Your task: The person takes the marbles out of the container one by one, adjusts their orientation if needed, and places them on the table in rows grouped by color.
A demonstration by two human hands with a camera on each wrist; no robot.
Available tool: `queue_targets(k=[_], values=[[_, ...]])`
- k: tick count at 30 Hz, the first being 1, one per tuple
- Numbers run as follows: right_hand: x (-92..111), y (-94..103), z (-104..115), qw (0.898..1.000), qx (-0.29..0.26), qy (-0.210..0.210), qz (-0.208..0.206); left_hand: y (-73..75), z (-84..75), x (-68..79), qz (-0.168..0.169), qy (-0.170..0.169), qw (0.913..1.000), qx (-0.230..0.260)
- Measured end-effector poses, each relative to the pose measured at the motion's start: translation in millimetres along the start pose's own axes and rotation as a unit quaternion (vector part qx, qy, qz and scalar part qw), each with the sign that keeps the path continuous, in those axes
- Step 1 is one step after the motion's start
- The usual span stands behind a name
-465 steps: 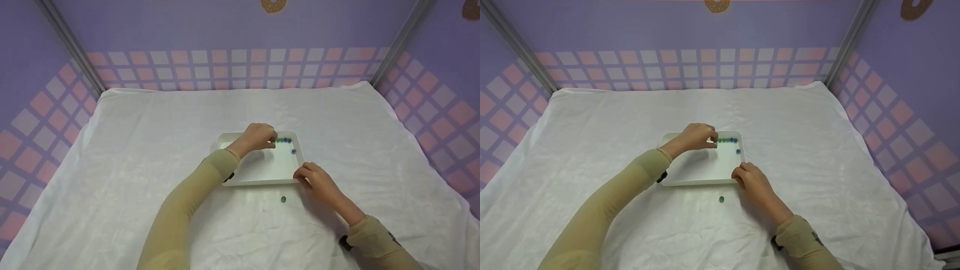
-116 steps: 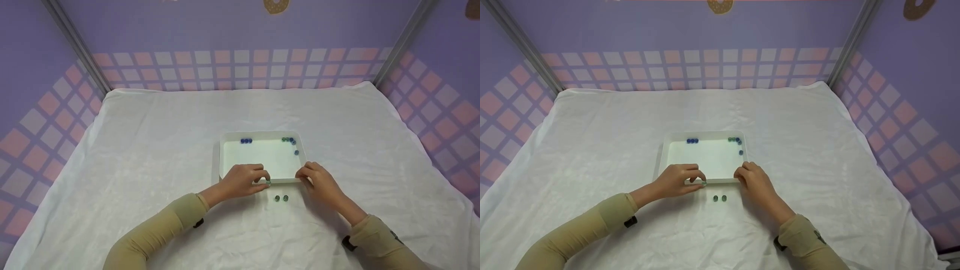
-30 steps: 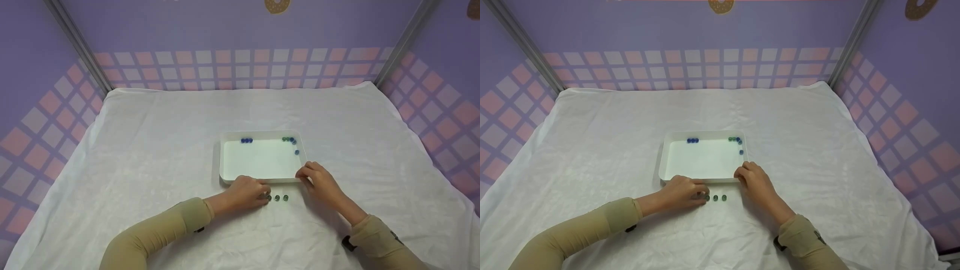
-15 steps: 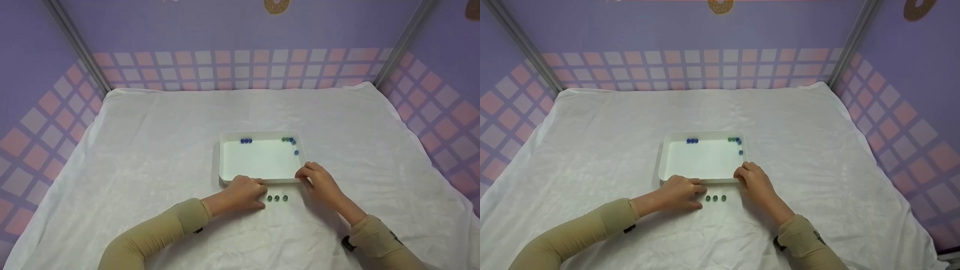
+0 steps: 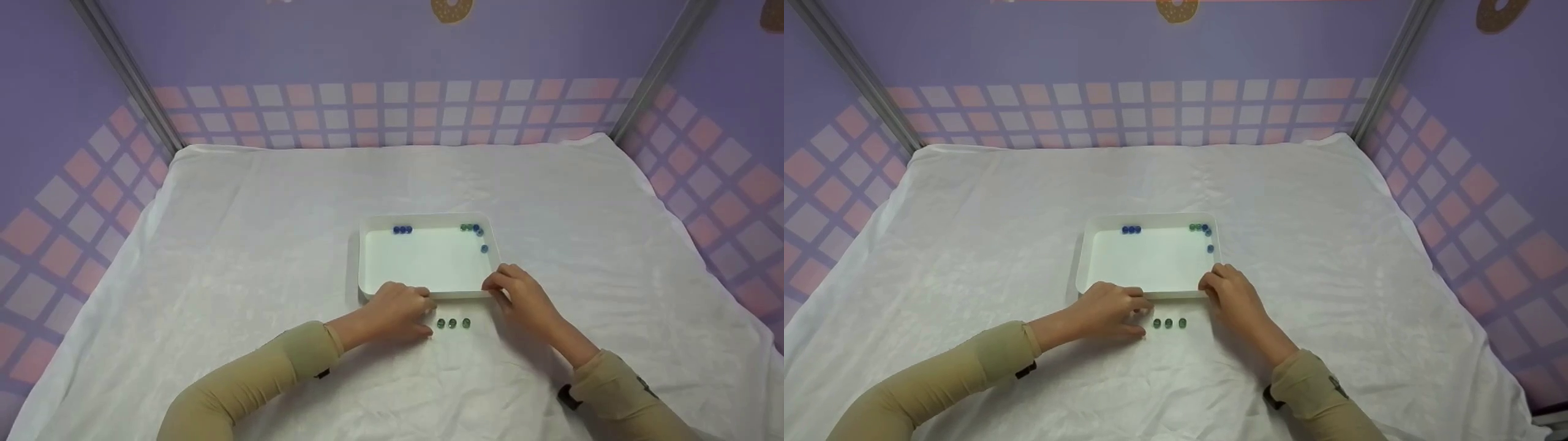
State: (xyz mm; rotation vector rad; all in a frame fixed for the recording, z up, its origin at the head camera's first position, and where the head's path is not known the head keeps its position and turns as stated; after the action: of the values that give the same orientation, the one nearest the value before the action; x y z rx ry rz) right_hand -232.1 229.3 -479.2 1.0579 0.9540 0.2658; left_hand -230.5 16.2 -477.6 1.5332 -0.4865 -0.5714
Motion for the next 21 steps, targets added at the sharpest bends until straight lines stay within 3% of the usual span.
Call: queue_targets(k=[12,21], values=[[0,0.0,-2,1.0,0.001,0.005,0.001,13.1,10.8,-3.0,-0.007,0.006,0.9991,0.041],[1,-0.1,-1,1.0,-0.007,-0.003,0.012,46.7,27.6,-19.5,-0.025,0.024,0.9977,0.058]])
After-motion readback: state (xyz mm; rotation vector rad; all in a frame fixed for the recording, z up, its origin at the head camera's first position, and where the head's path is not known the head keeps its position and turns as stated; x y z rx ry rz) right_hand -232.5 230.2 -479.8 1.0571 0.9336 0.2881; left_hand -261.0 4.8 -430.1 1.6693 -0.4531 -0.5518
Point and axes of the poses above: each hand's wrist, its own x-axis away from the middle knuckle, its own y-axis out of the back of the hand, z = x × y, the point moved 5 cm from there along -x, towards the middle knuckle, and after that the axes turned 14 degrees about y, right-handed, at the moved point
